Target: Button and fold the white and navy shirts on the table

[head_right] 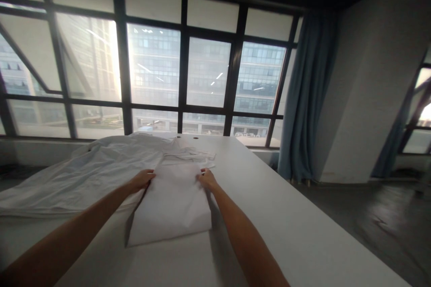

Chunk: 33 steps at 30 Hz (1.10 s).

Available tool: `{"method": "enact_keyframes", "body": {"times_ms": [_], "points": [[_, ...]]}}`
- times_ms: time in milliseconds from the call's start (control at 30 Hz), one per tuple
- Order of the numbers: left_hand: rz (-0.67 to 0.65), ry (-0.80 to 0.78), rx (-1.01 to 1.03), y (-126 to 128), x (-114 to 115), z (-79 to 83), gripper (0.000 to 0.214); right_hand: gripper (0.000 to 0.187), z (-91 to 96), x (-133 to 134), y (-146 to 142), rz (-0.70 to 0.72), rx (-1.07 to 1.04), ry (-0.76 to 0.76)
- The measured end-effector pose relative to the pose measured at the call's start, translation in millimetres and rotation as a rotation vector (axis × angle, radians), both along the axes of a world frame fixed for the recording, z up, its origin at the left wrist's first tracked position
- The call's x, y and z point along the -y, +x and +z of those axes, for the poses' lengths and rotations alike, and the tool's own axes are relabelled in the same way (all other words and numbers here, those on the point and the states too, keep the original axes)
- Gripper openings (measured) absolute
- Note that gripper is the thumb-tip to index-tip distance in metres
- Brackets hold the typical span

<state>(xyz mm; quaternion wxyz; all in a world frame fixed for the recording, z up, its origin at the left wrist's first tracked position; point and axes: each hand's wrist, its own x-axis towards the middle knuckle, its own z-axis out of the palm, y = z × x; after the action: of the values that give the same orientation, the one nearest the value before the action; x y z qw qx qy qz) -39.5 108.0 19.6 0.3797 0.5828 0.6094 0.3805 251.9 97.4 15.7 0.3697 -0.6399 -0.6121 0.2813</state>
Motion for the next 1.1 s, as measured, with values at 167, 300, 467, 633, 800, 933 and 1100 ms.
{"method": "enact_keyframes", "body": {"times_ms": [167, 300, 467, 633, 800, 933, 1100], "points": [[0.057, 0.188, -0.248, 1, 10, 7.3, 0.048, 0.049, 6.7, 23, 1, 0.004, 0.436, 0.124], [-0.184, 0.481, -0.576, 20, 49, 9.8, 0.044, 0.050, 21.7, 61, -7, 0.122, 0.529, 0.169], [-0.499, 0.484, -0.834, 38, 101, -12.0, 0.062, 0.059, 21.3, 108, -15, 0.456, 0.678, 0.176], [-0.483, 0.396, -0.895, 28, 114, -46.5, 0.072, 0.073, -1.0, 131, -5, 0.689, 0.722, 0.022], [-0.473, 0.394, -0.917, 24, 117, -47.4, 0.073, 0.082, -3.8, 139, -1, 0.650, 0.752, 0.053], [-0.479, 0.455, -0.915, 32, 130, -31.6, 0.071, 0.080, 2.0, 141, -7, 0.586, 0.763, 0.152], [-0.626, 0.502, -0.883, 48, 154, -27.0, 0.065, 0.072, -6.9, 137, -18, 0.598, 0.736, 0.188]]}}
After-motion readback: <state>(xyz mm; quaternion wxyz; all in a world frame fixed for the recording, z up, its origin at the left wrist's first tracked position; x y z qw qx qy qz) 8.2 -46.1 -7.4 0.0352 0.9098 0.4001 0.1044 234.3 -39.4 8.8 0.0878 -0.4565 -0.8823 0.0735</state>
